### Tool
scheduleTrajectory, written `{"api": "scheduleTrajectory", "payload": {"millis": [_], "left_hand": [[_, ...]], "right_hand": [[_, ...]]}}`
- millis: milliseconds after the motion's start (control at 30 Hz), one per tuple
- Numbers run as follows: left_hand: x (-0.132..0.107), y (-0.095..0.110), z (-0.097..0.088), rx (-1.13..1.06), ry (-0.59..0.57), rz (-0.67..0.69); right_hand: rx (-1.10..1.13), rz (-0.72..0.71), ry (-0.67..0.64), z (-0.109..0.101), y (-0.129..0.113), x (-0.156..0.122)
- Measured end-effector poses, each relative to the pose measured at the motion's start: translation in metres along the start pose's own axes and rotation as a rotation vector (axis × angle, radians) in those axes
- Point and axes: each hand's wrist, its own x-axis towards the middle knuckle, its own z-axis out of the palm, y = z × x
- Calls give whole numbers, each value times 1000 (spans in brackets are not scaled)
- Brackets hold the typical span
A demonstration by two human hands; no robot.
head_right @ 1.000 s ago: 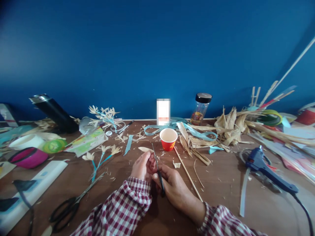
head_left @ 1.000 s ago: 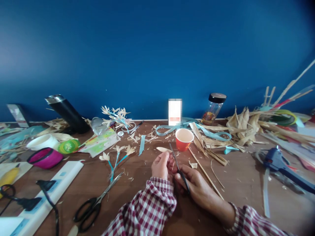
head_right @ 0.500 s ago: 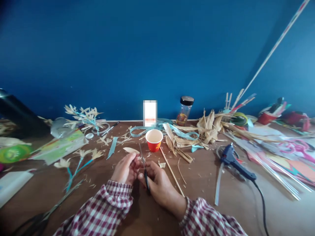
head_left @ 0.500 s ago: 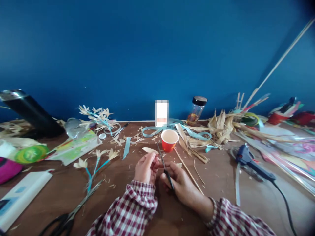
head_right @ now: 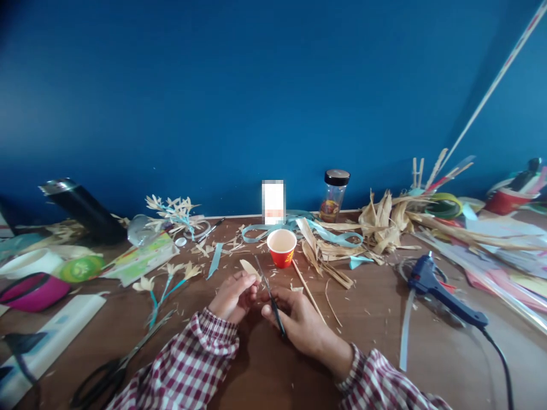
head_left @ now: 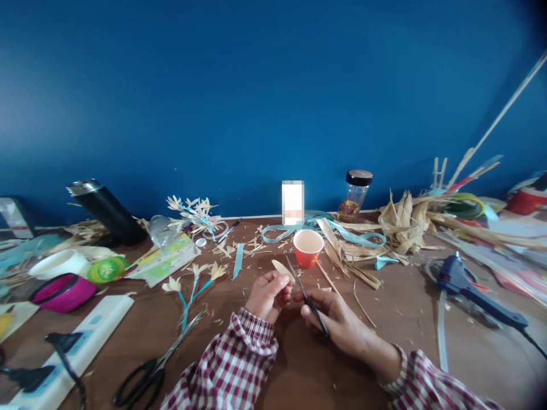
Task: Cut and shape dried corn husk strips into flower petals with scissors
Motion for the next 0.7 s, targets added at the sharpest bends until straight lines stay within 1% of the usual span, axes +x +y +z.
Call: {"api": "scheduleTrajectory", "payload": {"millis": [133, 300, 400, 567, 700], "left_hand": [[1, -1, -2, 28, -16, -41], [1, 0, -3, 30, -38, -56], [1, 1, -3, 25, -42, -66], [2, 0, -4, 31, -27, -80], [2, 1, -4, 34, -19, -86]], "right_hand": [[-17, -1, -53, -2, -4, -1], [-21, -26, -69, -5, -1, -1], [-7, -18, -77, -6, 0, -2], [2, 3, -58, -4, 1, -2], [-2, 22, -28, -3, 7, 0]]}}
